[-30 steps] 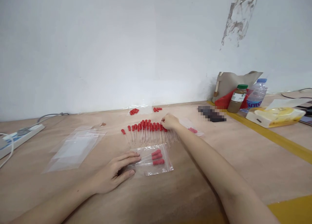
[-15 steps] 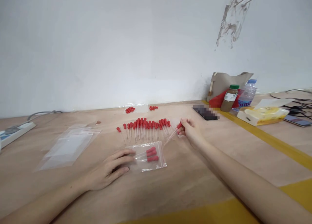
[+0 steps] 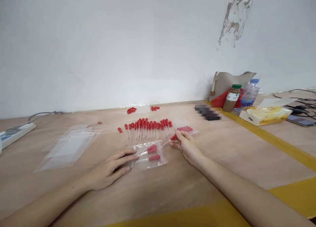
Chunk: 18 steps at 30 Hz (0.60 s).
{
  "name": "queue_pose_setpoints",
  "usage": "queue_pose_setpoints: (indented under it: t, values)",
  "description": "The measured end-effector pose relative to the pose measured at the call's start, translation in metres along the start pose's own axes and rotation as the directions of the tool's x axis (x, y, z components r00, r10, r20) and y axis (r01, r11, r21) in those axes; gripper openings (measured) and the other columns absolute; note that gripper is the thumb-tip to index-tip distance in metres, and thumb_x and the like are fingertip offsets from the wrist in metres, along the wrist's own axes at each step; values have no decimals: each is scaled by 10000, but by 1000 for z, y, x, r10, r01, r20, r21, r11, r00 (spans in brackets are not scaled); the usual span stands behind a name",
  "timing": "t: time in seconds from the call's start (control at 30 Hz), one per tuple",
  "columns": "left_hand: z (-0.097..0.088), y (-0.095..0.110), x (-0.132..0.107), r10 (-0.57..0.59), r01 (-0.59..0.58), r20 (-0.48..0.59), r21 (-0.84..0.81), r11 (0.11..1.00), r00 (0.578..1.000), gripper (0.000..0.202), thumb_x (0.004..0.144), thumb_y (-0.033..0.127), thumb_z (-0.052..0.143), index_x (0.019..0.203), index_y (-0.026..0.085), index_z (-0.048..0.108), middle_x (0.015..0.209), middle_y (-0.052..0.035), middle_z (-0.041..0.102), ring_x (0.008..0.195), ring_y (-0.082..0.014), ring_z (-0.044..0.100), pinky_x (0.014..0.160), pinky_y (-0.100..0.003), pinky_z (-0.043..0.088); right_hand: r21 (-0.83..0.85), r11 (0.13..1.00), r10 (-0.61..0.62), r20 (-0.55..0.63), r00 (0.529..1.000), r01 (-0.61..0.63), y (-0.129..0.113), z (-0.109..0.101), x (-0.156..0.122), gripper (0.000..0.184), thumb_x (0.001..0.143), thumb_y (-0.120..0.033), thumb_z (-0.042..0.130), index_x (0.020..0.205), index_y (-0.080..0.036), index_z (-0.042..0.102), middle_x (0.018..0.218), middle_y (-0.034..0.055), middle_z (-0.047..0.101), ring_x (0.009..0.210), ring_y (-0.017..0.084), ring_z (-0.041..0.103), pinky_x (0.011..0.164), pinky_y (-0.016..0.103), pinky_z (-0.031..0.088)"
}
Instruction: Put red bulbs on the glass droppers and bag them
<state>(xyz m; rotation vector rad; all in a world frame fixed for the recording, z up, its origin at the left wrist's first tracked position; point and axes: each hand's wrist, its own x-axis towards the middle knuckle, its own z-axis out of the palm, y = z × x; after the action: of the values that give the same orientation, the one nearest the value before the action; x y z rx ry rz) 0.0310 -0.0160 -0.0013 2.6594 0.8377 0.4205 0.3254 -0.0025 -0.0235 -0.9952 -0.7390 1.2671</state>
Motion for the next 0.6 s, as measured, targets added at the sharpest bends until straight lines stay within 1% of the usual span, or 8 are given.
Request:
queue_pose_setpoints:
  t: [0.1,0.2,0.23,0.3,0.37,0.47,0.53,0.6]
  values:
    - [0,1,0,4,-4,-12,-6,1000,1000,385,887,260,398,1271,291,402,1301,-38,397,1197,-216,363,994,-392,337,-20,1000,14,5,1000,-14,0,-2,-1,216,712,-324,632,715,-204,453,644,-15,527,621,129,611,667,298,542]
    - [-1,3,0,-5,5,-6,4,1000,1000,386,888,261,397,1273,286,398,1295,-41,405,1192,-212,370,990,-388,342,-181,983,43,114,993,-22,-5,-5,-5,258,673,-349,665,712,-190,465,644,-13,546,589,111,587,618,271,518]
    - [-2,4,0,-10,10,-2,10,1000,1000,387,888,262,396,1275,285,396,1295,-42,404,1193,-209,370,992,-384,342,-284,959,47,168,985,3,-6,-6,-7,266,665,-361,668,717,-183,477,618,-19,544,549,97,561,562,246,495]
    - [-2,4,0,-23,23,8,21,1000,1000,388,890,263,394,1277,283,393,1299,-41,397,1198,-203,364,997,-377,338,-493,864,42,275,961,104,-9,-7,-9,270,661,-384,662,721,-169,511,549,-38,518,467,69,482,457,201,410]
    - [-3,5,0,-26,25,5,27,999,1000,384,890,266,393,1274,285,396,1299,-40,396,1202,-203,360,999,-378,334,-611,761,17,357,934,220,-9,-5,-11,269,657,-400,652,711,-158,548,534,-39,513,460,63,440,436,192,353]
    - [-2,4,0,-19,19,-5,24,1000,1000,381,888,269,397,1268,286,405,1297,-39,399,1201,-209,360,996,-385,337,-649,695,-22,410,912,308,-5,1,-11,261,642,-402,651,687,-154,584,590,-16,552,532,85,470,494,213,369]
    - [-2,4,1,-16,16,-6,20,1000,1000,382,887,265,399,1268,283,406,1296,-42,402,1197,-212,365,992,-387,342,-660,683,-32,400,916,313,-1,7,-12,261,638,-406,647,695,-157,594,595,-11,559,543,97,480,506,224,376]
    - [-1,4,1,-10,10,-10,15,1000,1000,386,884,263,402,1270,279,405,1292,-46,407,1193,-214,370,991,-389,344,-652,706,-4,388,922,278,1,12,-15,281,653,-425,624,745,-162,591,561,-24,538,503,96,471,479,224,366]
